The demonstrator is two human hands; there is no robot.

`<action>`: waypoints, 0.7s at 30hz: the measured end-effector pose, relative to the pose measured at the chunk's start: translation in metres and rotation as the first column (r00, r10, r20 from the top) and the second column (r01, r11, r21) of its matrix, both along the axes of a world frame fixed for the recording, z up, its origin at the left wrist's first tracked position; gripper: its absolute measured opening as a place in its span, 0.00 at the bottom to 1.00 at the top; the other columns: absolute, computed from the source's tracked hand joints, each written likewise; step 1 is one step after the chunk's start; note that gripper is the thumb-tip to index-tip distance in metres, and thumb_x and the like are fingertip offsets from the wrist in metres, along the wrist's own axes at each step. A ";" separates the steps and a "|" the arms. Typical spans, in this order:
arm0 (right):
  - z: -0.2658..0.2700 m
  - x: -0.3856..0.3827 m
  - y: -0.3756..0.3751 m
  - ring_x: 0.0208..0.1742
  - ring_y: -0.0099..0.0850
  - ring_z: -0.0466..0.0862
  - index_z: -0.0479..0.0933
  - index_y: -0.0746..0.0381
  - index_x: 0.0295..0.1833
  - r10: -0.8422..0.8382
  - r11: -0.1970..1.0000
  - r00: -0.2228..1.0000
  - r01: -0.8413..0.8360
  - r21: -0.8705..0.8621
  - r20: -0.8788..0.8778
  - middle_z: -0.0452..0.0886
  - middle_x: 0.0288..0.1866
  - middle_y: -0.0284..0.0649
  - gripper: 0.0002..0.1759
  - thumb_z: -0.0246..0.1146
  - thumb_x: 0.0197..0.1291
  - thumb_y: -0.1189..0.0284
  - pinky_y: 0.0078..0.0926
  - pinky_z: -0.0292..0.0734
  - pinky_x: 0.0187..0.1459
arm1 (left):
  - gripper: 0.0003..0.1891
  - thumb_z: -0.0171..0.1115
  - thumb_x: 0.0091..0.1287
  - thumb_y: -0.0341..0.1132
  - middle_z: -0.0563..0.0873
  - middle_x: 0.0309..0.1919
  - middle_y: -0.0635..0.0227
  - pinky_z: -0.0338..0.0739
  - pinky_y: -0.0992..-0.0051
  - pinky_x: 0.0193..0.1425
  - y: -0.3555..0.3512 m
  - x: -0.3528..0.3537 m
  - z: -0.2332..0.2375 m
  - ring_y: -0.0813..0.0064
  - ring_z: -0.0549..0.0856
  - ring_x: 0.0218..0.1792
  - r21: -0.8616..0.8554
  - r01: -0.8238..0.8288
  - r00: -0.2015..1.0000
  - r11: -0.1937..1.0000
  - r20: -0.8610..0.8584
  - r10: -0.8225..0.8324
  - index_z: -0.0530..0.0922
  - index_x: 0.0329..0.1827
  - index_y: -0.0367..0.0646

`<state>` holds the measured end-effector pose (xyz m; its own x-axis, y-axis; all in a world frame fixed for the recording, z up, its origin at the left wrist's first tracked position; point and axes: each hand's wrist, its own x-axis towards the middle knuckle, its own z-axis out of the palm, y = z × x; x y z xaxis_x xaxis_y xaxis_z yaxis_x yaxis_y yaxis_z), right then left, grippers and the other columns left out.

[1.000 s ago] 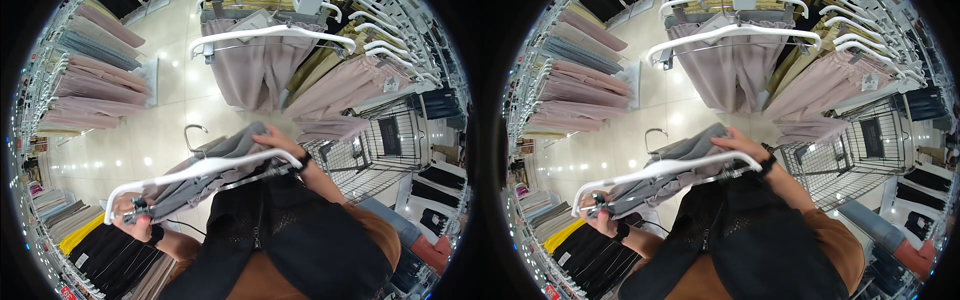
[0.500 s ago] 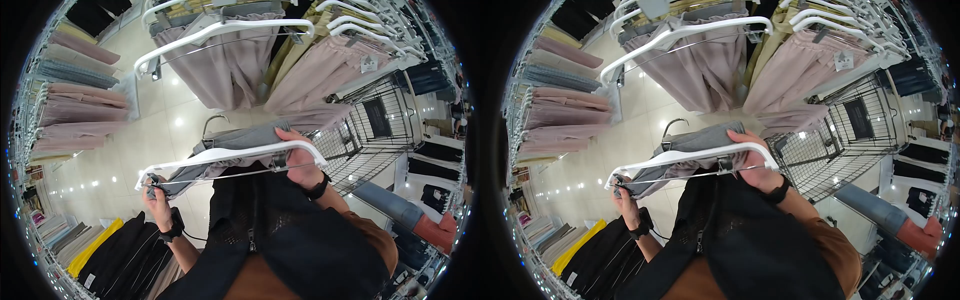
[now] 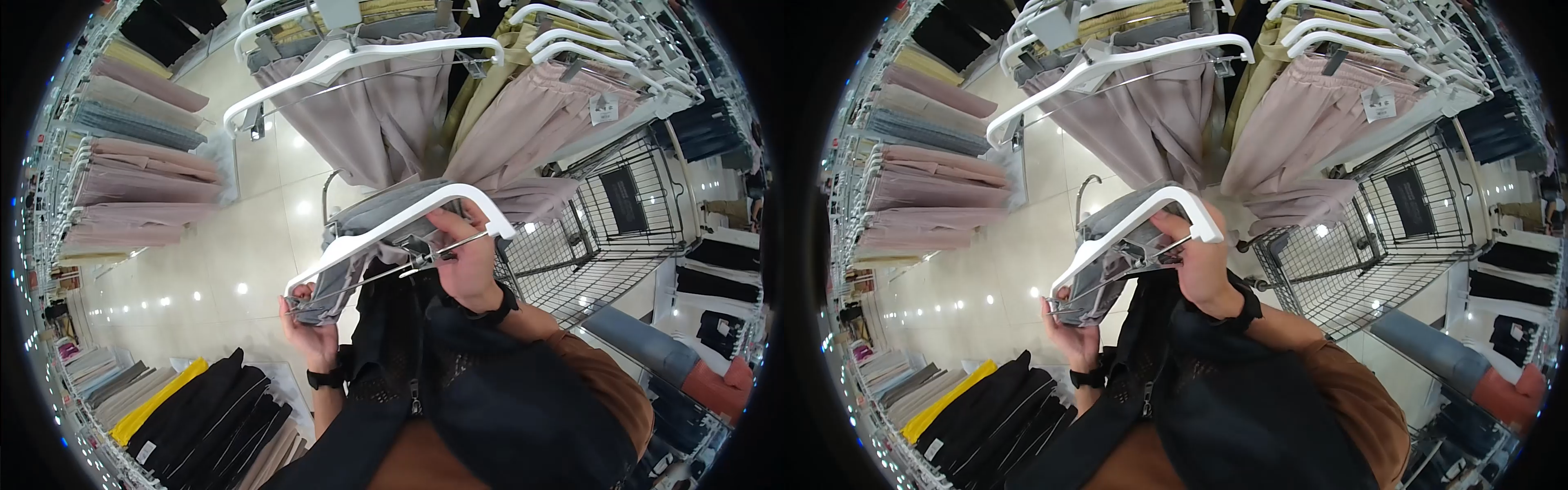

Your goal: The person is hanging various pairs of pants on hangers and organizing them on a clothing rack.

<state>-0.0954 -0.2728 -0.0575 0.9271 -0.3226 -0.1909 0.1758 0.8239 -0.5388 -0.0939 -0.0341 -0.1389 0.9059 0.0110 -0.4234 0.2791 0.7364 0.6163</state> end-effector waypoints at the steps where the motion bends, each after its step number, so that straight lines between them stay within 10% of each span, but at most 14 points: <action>1: -0.001 0.000 -0.001 0.36 0.24 0.82 0.77 0.68 0.44 -0.071 0.991 0.997 0.068 -0.113 -0.026 0.82 0.38 0.37 0.07 0.59 0.59 0.80 0.20 0.75 0.38 | 0.19 0.46 0.74 0.49 0.81 0.41 0.66 0.75 0.60 0.56 -0.009 -0.001 0.007 0.64 0.80 0.44 -0.016 -0.066 0.990 0.998 -0.127 0.064 0.75 0.41 0.41; 4: 0.011 -0.001 0.003 0.30 0.20 0.79 0.79 0.68 0.40 -0.148 0.962 0.989 0.139 -0.234 -0.021 0.81 0.33 0.34 0.05 0.61 0.59 0.79 0.16 0.73 0.31 | 0.20 0.56 0.69 0.48 0.81 0.50 0.68 0.70 0.55 0.63 -0.002 -0.009 -0.013 0.67 0.78 0.55 -0.096 -0.037 0.988 0.995 -0.151 0.022 0.74 0.54 0.42; 7: 0.006 -0.004 0.006 0.36 0.18 0.76 0.77 0.72 0.43 -0.244 0.861 0.970 0.226 -0.456 0.020 0.80 0.34 0.34 0.08 0.61 0.58 0.80 0.16 0.70 0.39 | 0.19 0.53 0.72 0.43 0.80 0.47 0.67 0.77 0.66 0.49 -0.008 -0.006 -0.020 0.73 0.80 0.41 0.005 -0.110 0.987 0.994 -0.115 0.110 0.69 0.61 0.44; 16: 0.001 -0.009 -0.007 0.32 0.23 0.75 0.75 0.76 0.41 -0.333 0.720 0.940 0.306 -0.623 0.077 0.78 0.33 0.40 0.16 0.61 0.44 0.80 0.18 0.69 0.35 | 0.25 0.53 0.69 0.45 0.80 0.42 0.61 0.72 0.74 0.53 -0.005 -0.002 -0.030 0.73 0.78 0.46 0.387 0.159 0.974 0.908 0.089 -0.209 0.72 0.59 0.31; 21: 0.006 0.005 -0.009 0.28 0.29 0.75 0.77 0.75 0.37 -0.348 0.440 0.867 0.487 -0.755 0.357 0.76 0.31 0.45 0.15 0.64 0.40 0.80 0.21 0.68 0.32 | 0.25 0.55 0.70 0.46 0.79 0.45 0.62 0.69 0.76 0.50 -0.009 0.001 -0.043 0.75 0.78 0.43 0.515 0.235 0.914 0.825 0.173 -0.368 0.75 0.57 0.28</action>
